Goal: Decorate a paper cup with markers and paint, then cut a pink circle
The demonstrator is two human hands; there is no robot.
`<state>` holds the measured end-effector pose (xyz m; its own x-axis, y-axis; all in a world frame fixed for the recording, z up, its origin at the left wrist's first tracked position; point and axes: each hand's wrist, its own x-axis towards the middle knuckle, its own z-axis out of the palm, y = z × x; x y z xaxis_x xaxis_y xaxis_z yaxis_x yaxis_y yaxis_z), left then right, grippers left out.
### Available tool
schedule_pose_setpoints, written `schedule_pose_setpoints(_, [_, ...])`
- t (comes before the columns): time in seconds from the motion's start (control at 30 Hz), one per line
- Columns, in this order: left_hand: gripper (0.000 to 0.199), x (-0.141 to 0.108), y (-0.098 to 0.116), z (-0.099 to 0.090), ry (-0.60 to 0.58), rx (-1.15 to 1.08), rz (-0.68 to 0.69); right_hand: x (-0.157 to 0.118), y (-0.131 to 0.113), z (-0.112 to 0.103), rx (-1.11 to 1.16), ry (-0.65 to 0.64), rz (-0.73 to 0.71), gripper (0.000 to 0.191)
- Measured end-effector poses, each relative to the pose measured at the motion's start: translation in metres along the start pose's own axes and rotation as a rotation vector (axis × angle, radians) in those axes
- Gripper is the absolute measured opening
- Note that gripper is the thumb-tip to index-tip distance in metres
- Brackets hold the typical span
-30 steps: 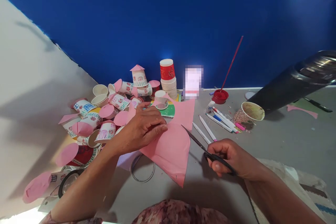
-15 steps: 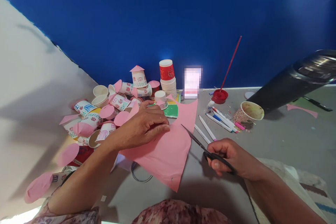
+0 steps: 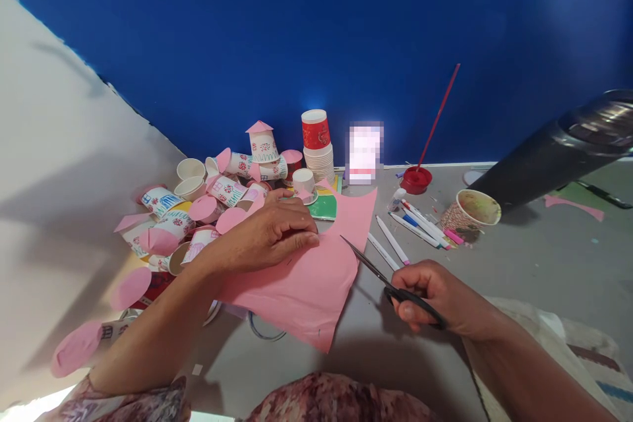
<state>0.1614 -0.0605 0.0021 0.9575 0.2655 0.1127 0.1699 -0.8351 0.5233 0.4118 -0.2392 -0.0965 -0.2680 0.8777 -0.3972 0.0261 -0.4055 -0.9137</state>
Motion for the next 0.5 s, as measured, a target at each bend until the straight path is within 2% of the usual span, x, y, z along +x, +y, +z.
schedule_pose_setpoints(0.5, [0.03,0.0064,-0.0088,-0.0092,-0.124,-0.136,0.028,-0.0007,0.0012,-0.0005,-0.015,-0.031,0.03,0.062])
